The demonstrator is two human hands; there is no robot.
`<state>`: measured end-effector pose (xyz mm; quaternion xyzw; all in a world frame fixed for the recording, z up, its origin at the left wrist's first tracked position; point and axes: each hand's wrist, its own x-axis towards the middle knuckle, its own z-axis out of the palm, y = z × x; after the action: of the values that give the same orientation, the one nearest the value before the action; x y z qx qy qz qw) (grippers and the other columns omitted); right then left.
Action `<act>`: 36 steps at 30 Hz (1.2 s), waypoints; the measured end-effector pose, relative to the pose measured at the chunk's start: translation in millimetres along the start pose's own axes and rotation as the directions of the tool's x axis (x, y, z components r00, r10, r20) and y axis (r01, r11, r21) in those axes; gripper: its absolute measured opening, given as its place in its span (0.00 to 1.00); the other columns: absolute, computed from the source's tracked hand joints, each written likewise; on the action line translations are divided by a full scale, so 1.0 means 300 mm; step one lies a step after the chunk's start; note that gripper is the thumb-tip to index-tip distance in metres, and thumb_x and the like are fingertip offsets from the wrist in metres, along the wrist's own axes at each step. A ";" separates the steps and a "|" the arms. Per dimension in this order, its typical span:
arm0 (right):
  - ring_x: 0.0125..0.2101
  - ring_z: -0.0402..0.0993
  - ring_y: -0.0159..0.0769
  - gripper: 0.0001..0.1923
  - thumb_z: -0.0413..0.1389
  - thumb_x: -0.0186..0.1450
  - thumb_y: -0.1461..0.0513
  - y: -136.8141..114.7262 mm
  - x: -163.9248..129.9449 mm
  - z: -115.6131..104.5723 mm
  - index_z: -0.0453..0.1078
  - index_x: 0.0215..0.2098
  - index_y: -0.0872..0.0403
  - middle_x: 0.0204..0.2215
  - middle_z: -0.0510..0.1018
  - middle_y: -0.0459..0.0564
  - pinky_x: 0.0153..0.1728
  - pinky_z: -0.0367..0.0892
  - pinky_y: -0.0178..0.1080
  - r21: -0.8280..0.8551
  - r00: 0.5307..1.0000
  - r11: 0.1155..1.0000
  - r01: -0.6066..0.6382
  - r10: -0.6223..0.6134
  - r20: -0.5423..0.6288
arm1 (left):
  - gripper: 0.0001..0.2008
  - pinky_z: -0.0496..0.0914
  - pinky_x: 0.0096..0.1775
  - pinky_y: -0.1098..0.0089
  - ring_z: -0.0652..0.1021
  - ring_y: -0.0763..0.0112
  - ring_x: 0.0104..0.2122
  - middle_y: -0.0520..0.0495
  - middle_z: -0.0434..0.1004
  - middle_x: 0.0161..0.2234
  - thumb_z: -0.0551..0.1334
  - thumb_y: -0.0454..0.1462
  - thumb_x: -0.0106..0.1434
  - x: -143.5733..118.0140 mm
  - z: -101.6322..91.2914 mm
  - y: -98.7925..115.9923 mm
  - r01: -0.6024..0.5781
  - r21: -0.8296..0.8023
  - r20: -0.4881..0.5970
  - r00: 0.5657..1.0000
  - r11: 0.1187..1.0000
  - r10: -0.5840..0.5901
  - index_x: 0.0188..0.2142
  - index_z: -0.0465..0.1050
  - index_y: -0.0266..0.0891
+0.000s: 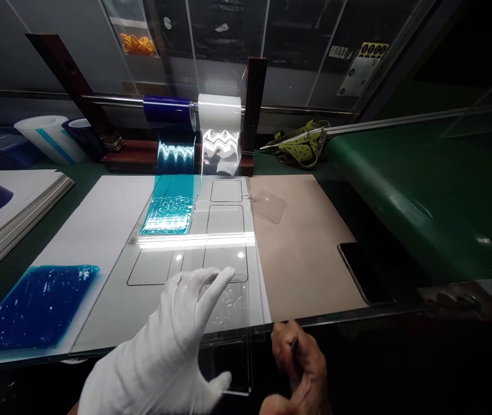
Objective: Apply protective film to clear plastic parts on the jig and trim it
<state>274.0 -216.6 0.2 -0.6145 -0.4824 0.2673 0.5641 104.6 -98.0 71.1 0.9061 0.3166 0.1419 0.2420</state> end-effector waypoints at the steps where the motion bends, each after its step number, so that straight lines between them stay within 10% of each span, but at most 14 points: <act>1: 0.19 0.52 0.28 0.37 0.50 0.46 0.27 0.005 0.019 -0.027 0.48 0.24 0.48 0.19 0.54 0.39 0.17 0.52 0.34 -0.066 1.000 0.998 -0.002 0.002 -0.002 | 0.53 0.71 0.43 0.46 0.64 0.40 0.53 0.36 0.57 0.57 0.64 0.43 0.45 0.000 0.001 0.002 -0.006 0.047 -0.011 1.000 0.999 0.007 0.68 0.40 0.48; 5: 0.22 0.63 0.31 0.28 0.50 0.59 0.35 0.069 0.159 -0.154 0.57 0.32 0.50 0.23 0.64 0.42 0.20 0.61 0.34 -0.467 0.997 0.883 0.051 -0.015 0.081 | 0.53 0.64 0.49 0.38 0.63 0.38 0.53 0.35 0.58 0.57 0.65 0.43 0.45 -0.005 0.017 -0.014 0.003 0.084 -0.083 0.997 0.996 0.004 0.68 0.40 0.47; 8: 0.29 0.73 0.39 0.22 0.51 0.65 0.42 0.161 0.282 -0.229 0.62 0.37 0.52 0.30 0.73 0.49 0.27 0.66 0.39 -0.783 0.993 0.614 0.101 -0.008 0.122 | 0.55 0.54 0.58 0.35 0.58 0.37 0.60 0.39 0.53 0.62 0.67 0.45 0.45 -0.035 0.038 -0.049 0.139 -0.257 -0.056 0.986 0.956 -0.159 0.68 0.39 0.50; 11: 0.36 0.76 0.48 0.21 0.52 0.65 0.45 0.232 0.356 -0.269 0.67 0.41 0.54 0.36 0.77 0.55 0.32 0.69 0.46 -0.829 0.986 0.537 0.156 -0.028 0.167 | 0.52 0.50 0.62 0.41 0.54 0.43 0.64 0.42 0.52 0.66 0.67 0.54 0.47 -0.073 0.062 -0.077 0.272 -0.874 0.230 0.962 0.402 -0.150 0.67 0.44 0.51; 13: 0.43 0.75 0.52 0.24 0.53 0.65 0.46 0.233 0.368 -0.269 0.67 0.47 0.56 0.43 0.77 0.59 0.41 0.70 0.52 -0.831 0.978 0.517 0.204 -0.064 0.200 | 0.48 0.52 0.62 0.43 0.56 0.46 0.65 0.40 0.55 0.65 0.58 0.63 0.51 -0.086 0.084 -0.081 0.314 -0.949 0.314 0.948 -0.016 -0.041 0.66 0.50 0.46; 16: 0.53 0.68 0.54 0.34 0.55 0.63 0.45 0.146 0.340 -0.229 0.60 0.58 0.57 0.53 0.72 0.62 0.52 0.65 0.55 -0.792 0.951 0.526 0.310 -0.151 0.271 | 0.55 0.58 0.58 0.41 0.60 0.44 0.63 0.34 0.57 0.64 0.44 0.72 0.49 -0.078 0.124 -0.071 0.337 -0.899 0.350 0.937 -0.281 0.004 0.65 0.52 0.37; 20: 0.61 0.59 0.55 0.46 0.57 0.61 0.45 -0.052 0.287 -0.119 0.45 0.68 0.58 0.61 0.64 0.62 0.60 0.56 0.58 -0.606 0.826 0.578 0.547 -0.254 0.503 | 0.58 0.63 0.56 0.49 0.61 0.45 0.62 0.31 0.62 0.61 0.54 0.69 0.45 -0.050 0.167 -0.061 0.308 -0.678 0.340 0.937 -0.667 0.087 0.64 0.54 0.28; 27: 0.66 0.48 0.54 0.59 0.58 0.58 0.44 -0.181 0.295 0.051 0.28 0.69 0.65 0.65 0.58 0.67 0.64 0.40 0.63 -0.393 0.600 0.573 0.719 -0.225 0.768 | 0.54 0.61 0.56 0.50 0.58 0.44 0.64 0.34 0.56 0.65 0.59 0.67 0.45 -0.028 0.177 -0.058 0.229 -0.597 0.232 0.967 -0.769 0.108 0.63 0.57 0.35; 36: 0.63 0.56 0.55 0.58 0.59 0.57 0.49 -0.145 0.343 0.087 0.29 0.69 0.67 0.62 0.61 0.69 0.63 0.41 0.65 -0.417 0.621 0.559 0.717 -0.241 0.746 | 0.54 0.47 0.64 0.48 0.51 0.49 0.67 0.35 0.51 0.67 0.56 0.68 0.49 -0.002 0.168 -0.107 0.151 -0.636 0.210 0.977 -0.757 0.019 0.65 0.52 0.34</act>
<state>278.8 -117.8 58.0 -0.4858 -0.8561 0.0759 0.1591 108.5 -94.0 11.7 0.0639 0.0530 0.2798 0.9565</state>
